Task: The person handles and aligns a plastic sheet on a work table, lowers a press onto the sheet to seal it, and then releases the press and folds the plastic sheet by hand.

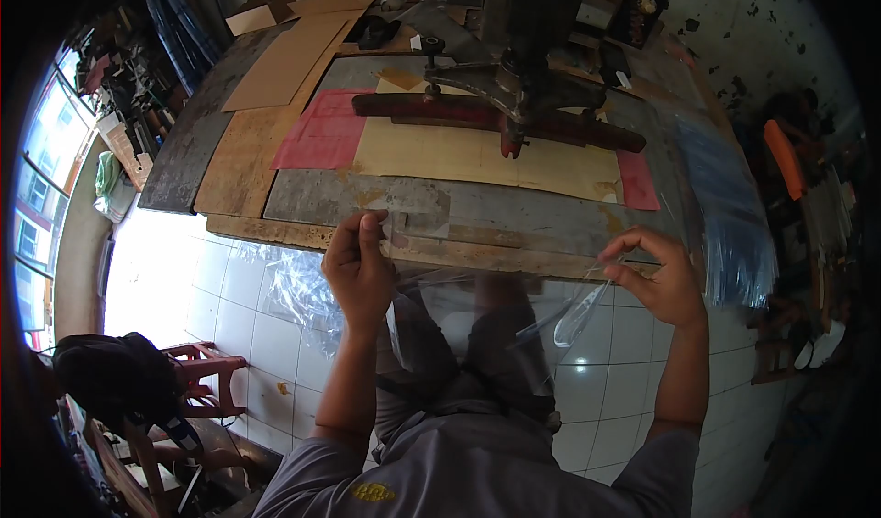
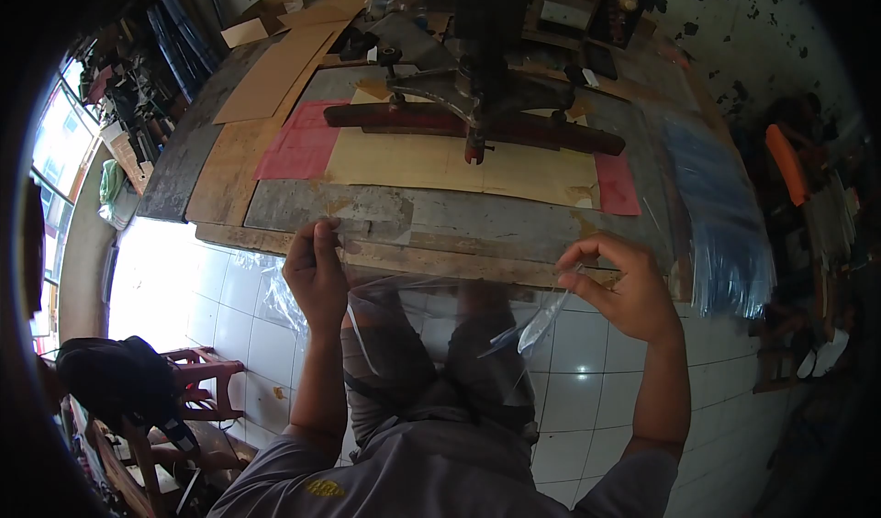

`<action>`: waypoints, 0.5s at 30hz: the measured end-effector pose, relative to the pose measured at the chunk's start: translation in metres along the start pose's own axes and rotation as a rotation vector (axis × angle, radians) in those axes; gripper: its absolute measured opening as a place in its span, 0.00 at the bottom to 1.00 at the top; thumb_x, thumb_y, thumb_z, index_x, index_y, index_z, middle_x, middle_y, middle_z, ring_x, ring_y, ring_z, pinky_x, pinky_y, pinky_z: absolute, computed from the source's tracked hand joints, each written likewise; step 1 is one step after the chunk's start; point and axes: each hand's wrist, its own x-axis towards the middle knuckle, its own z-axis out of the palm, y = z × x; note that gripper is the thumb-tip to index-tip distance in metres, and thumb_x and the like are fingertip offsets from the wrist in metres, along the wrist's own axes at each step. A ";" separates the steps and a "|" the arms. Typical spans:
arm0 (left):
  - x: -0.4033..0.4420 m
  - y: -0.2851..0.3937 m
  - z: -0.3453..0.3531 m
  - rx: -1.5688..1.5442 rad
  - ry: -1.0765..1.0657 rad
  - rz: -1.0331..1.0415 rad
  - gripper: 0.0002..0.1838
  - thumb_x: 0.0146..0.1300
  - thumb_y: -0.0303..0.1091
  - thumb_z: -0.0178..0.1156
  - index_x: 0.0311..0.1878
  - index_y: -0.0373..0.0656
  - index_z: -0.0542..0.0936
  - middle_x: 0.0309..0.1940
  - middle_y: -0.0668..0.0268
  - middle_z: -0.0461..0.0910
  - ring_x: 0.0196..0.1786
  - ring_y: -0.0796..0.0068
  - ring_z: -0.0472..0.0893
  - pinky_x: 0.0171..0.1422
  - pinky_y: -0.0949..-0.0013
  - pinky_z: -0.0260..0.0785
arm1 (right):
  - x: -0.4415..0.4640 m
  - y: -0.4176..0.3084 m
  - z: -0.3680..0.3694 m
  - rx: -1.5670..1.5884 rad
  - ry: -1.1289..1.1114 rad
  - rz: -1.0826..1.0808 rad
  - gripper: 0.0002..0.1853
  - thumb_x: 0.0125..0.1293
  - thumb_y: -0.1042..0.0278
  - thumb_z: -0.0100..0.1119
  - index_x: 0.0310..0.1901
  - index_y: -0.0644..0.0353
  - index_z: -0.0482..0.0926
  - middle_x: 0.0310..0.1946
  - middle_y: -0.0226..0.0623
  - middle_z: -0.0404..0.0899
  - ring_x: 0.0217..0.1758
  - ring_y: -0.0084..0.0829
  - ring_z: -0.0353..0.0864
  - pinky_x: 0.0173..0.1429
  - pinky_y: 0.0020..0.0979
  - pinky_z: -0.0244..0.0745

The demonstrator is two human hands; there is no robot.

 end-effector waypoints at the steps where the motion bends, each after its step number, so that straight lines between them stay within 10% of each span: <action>1: 0.000 0.000 0.000 0.022 -0.007 0.024 0.14 0.81 0.37 0.59 0.46 0.34 0.86 0.33 0.70 0.84 0.36 0.86 0.77 0.42 0.77 0.69 | 0.001 -0.003 -0.001 -0.017 -0.018 0.010 0.10 0.62 0.74 0.78 0.40 0.65 0.85 0.39 0.34 0.88 0.46 0.25 0.87 0.53 0.29 0.81; 15: 0.000 0.011 -0.005 -0.040 -0.017 -0.075 0.13 0.80 0.37 0.61 0.45 0.36 0.87 0.29 0.72 0.81 0.29 0.88 0.74 0.32 0.77 0.66 | -0.004 -0.004 0.006 0.066 0.061 -0.004 0.06 0.65 0.77 0.74 0.37 0.64 0.84 0.33 0.34 0.88 0.38 0.23 0.88 0.48 0.27 0.82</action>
